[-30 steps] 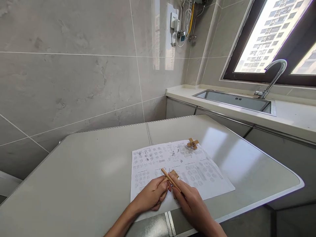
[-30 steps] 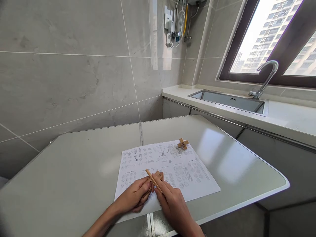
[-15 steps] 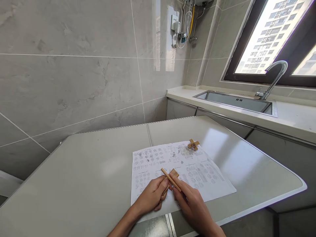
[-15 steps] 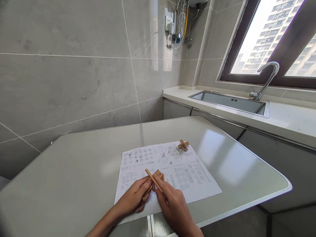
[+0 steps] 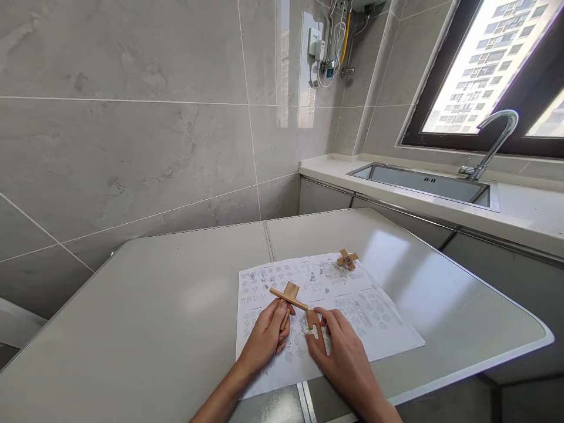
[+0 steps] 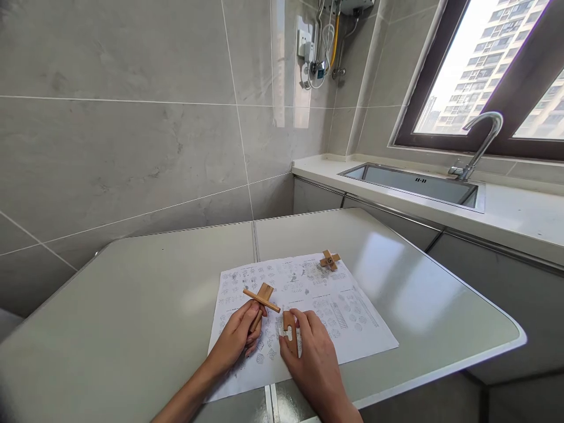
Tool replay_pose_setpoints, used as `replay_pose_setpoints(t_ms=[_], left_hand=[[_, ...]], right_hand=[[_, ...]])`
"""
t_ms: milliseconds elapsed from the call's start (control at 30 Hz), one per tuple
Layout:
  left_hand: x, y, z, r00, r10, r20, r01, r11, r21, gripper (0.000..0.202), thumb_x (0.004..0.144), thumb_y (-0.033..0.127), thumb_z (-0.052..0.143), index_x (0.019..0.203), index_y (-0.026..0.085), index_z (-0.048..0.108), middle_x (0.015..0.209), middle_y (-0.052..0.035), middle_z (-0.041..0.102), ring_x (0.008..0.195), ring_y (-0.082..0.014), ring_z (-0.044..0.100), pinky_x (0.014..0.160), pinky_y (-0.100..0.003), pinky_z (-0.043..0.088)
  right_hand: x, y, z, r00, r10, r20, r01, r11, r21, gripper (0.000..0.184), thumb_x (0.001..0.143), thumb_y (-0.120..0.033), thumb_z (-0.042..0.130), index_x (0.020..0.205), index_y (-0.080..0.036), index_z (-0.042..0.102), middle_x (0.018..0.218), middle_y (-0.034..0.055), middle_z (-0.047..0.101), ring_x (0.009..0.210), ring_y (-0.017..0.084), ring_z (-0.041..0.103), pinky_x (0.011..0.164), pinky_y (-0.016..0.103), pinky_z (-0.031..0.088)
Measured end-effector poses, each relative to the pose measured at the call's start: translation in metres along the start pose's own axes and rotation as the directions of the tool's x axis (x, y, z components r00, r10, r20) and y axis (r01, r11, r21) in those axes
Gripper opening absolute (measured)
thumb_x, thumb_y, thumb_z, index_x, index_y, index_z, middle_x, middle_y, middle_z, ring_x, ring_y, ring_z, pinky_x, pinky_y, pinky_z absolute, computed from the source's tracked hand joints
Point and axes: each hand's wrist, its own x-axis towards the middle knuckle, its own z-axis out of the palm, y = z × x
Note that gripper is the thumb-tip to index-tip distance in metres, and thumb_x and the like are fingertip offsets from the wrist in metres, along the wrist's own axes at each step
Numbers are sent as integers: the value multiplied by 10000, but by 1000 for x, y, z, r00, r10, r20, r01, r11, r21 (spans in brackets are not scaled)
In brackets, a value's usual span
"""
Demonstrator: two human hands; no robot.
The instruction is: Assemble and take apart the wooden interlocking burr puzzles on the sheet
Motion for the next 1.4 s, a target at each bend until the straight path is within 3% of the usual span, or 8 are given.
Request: replay_pose_setpoints(t_ms=[367, 600, 733, 933, 1067, 1167, 1300, 1400], left_hand=[[-3, 2, 2, 1000, 20, -15, -20, 1000, -21, 532, 959, 746, 521, 933, 215, 552, 562, 110, 356, 455, -89, 245, 387, -181, 353], [-4, 4, 3, 1000, 11, -25, -13, 999, -43, 529, 964, 742, 521, 949, 215, 557, 574, 107, 369, 456, -84, 236, 390, -176, 342], [-4, 5, 3, 1000, 9, -26, -11, 998, -55, 521, 967, 733, 527, 952, 213, 558, 581, 104, 383, 456, -79, 236, 395, -175, 347], [-4, 3, 2, 1000, 0, -29, -3, 995, -95, 493, 983, 709, 513, 985, 217, 551, 590, 102, 409, 434, -73, 261, 399, -178, 353], [-5, 8, 1, 1000, -9, -14, 7, 990, -139, 464, 991, 677, 522, 994, 214, 551, 630, 85, 487, 405, -57, 261, 400, -191, 355], [-7, 14, 1, 1000, -16, 10, 17, 977, -213, 433, 994, 634, 554, 995, 202, 576, 663, 62, 538, 398, -51, 298, 403, -193, 338], [-9, 18, 0, 999, -13, 50, 28, 951, -309, 399, 1007, 576, 580, 1009, 179, 616, 686, 34, 586, 398, -50, 364, 413, -194, 318], [-8, 16, -2, 996, -14, 91, 46, 933, -358, 383, 1017, 535, 598, 1043, 156, 644, 761, -3, 631, 431, -57, 432, 435, -205, 352]], right_hand=[[1, 11, 6, 999, -23, 22, 23, 999, 23, 317, 992, -225, 544, 1306, -265, 547, 1099, 93, 664, 1024, 309, 665, 870, 459, 580], [11, 12, 0, 989, -23, 146, 20, 1000, 22, 92, 1031, -293, 556, 1075, -250, 624, 1000, 85, 669, 935, 307, 659, 814, 446, 549], [16, 7, -5, 985, -23, 174, 14, 999, 52, 238, 1076, -377, 503, 922, -249, 631, 905, 73, 660, 853, 290, 650, 768, 407, 506], [23, -2, -21, 983, 117, 142, -149, 959, 242, 419, 1031, -593, 536, 845, -238, 661, 837, 39, 621, 742, 233, 594, 678, 329, 446], [29, -6, -34, 936, 297, 189, -350, 836, 422, 525, 959, -707, 589, 757, -223, 611, 692, -16, 476, 640, 183, 441, 587, 292, 351], [33, -13, -41, 881, 369, 296, -472, 645, 601, 522, 925, -733, 634, 800, -227, 594, 661, -48, 378, 602, 153, 332, 545, 270, 275], [36, -21, -45, 823, 411, 393, -544, 368, 754, 515, 860, -721, 737, 829, -232, 579, 697, -48, 380, 586, 133, 269, 514, 250, 238], [38, -22, -46, 833, 406, 376, -519, 338, 785, 508, 852, -705, 760, 813, -220, 613, 713, -22, 451, 594, 142, 316, 523, 264, 305]])
